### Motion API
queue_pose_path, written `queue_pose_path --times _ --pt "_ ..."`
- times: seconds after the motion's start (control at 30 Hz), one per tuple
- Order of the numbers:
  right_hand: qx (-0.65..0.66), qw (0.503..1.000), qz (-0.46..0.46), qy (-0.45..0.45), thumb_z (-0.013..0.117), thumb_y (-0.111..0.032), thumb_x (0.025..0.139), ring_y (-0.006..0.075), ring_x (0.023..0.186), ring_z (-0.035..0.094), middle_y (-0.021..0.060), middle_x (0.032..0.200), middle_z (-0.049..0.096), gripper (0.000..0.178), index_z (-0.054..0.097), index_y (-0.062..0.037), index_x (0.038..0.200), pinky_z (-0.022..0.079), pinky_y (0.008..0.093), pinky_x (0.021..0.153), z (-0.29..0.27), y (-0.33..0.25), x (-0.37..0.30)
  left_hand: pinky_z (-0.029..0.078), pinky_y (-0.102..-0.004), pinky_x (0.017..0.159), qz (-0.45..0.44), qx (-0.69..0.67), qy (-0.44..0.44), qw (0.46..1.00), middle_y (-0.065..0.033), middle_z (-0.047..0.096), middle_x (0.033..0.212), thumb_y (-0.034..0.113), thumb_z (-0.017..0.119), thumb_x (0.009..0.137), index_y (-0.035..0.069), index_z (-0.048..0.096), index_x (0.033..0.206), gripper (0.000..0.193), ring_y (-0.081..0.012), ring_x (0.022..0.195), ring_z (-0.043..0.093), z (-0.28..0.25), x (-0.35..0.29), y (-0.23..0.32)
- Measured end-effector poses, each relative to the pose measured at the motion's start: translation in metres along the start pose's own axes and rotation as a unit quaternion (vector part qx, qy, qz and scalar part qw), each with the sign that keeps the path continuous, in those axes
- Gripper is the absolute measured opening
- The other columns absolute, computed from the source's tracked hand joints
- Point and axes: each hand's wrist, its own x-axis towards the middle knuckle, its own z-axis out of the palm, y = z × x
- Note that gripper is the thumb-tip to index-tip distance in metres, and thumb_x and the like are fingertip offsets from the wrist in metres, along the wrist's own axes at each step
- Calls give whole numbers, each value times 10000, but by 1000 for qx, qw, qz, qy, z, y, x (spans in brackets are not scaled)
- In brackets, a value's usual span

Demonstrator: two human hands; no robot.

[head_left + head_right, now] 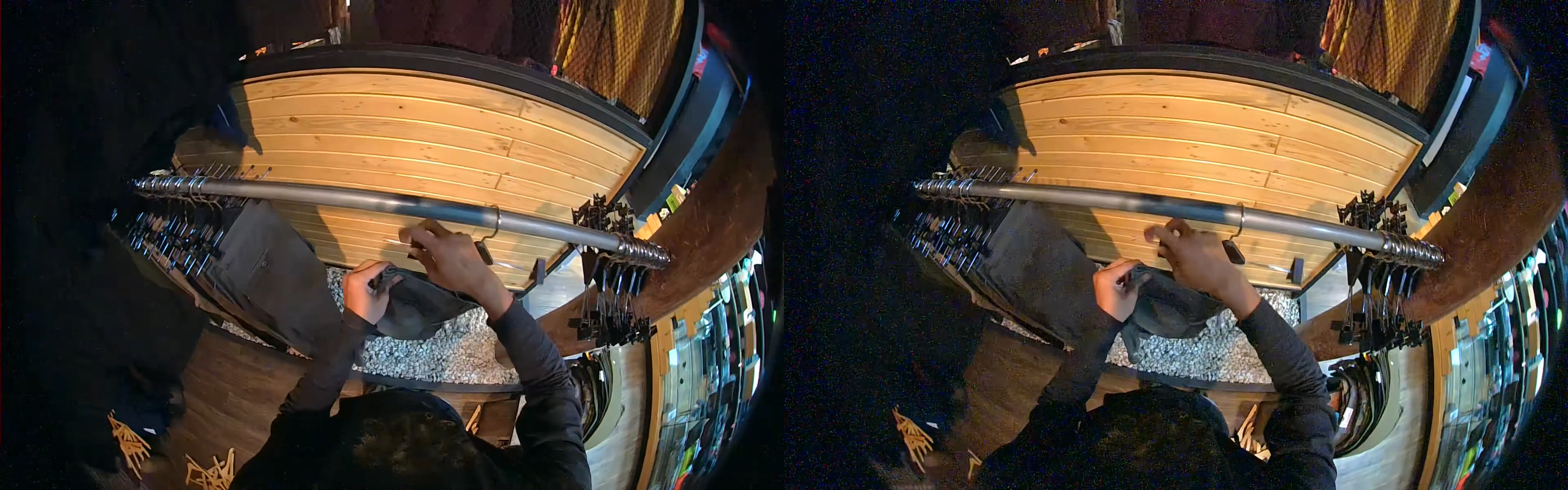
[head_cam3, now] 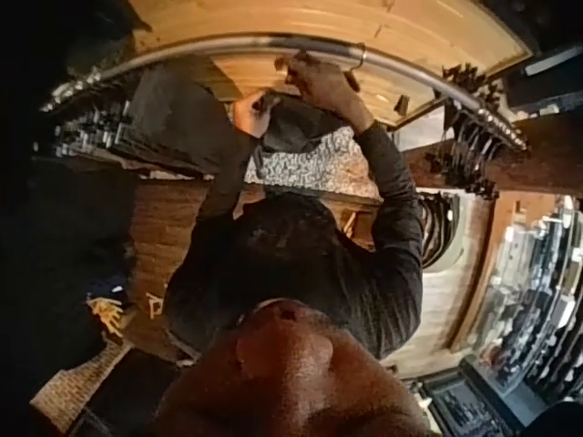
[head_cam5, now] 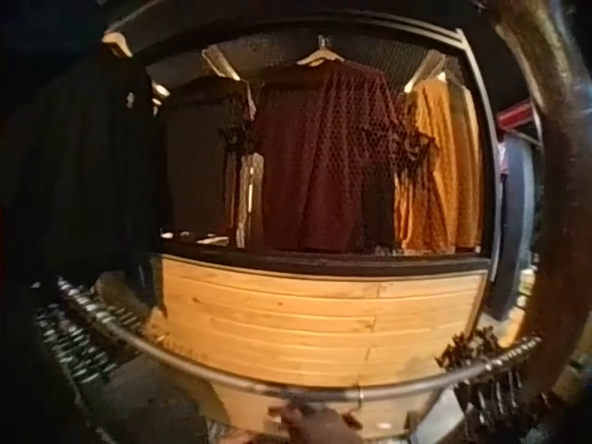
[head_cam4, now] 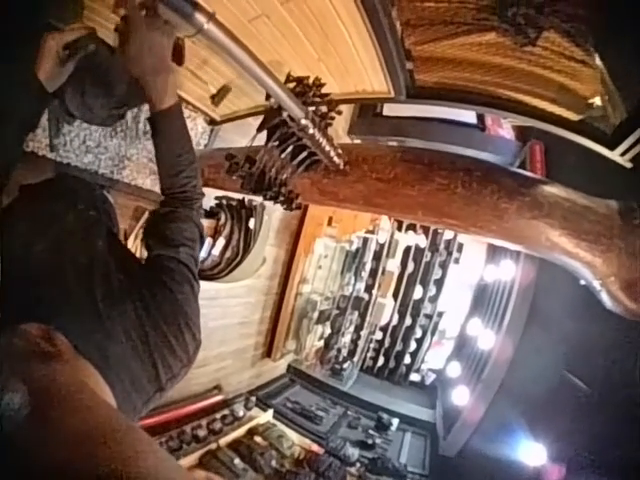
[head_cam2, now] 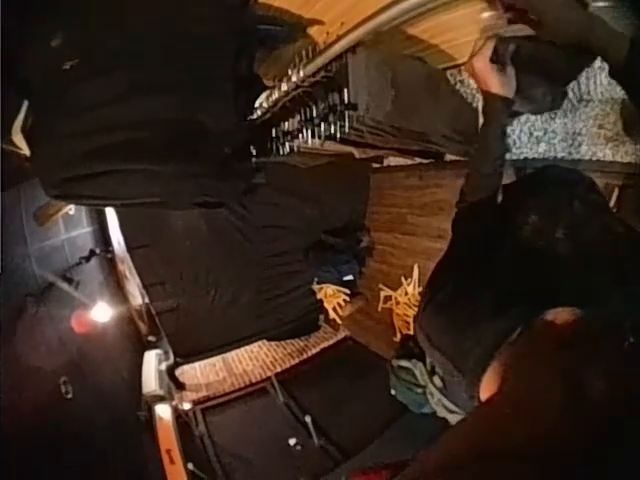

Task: Hanging pairs of pants on hangers with clips and cleaning them using a blue lint brush on a clothing rack.

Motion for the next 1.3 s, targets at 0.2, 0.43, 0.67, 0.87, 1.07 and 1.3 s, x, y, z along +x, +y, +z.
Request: queue_pose_path --times 0.2,0.43,0.67,0.87,1.07,1.3 --pt "-91 992 -84 -21 733 -222 762 290 834 677 91 1105 584 152 740 -145 892 518 423 649 1 -6 -11 444 -261 573 30 -40 44 998 -75 637 757 -107 781 694 -31 711 922 251 -112 602 537 -16 9 5" --pt "-147 987 -56 -28 744 -219 732 288 837 670 82 1116 552 243 754 -144 962 514 425 644 14 7 -23 386 -215 592 -110 -229 -86 963 60 509 730 -82 758 801 -66 677 1071 283 -38 662 423 -15 -4 -22" --pt "-123 991 -53 -11 759 -267 776 313 816 669 104 1113 563 263 747 -139 1004 519 425 629 12 6 -22 412 -203 604 -113 -196 -73 971 34 573 721 -5 740 865 -56 675 1120 268 -12 706 483 -10 -9 -25" --pt "49 999 -15 10 730 -273 877 338 855 682 173 993 659 378 661 -46 1172 530 426 678 -4 9 -16 476 -244 632 -62 -115 -51 990 -57 659 719 -41 733 825 -46 686 1027 207 -46 704 553 5 -26 -32" --pt "89 996 22 5 706 -280 916 311 781 699 201 989 690 386 641 -11 1184 532 399 661 -4 23 -20 536 -286 684 -39 -122 -14 992 -155 717 816 -22 758 800 -32 693 1013 223 -120 744 685 24 -25 -28" --pt "163 983 51 72 763 -161 858 264 709 716 162 891 716 255 712 3 1045 553 341 626 -3 7 -17 533 -321 681 -34 -39 -42 998 -173 711 843 38 772 797 -61 694 1008 246 -263 756 715 19 -15 -11"
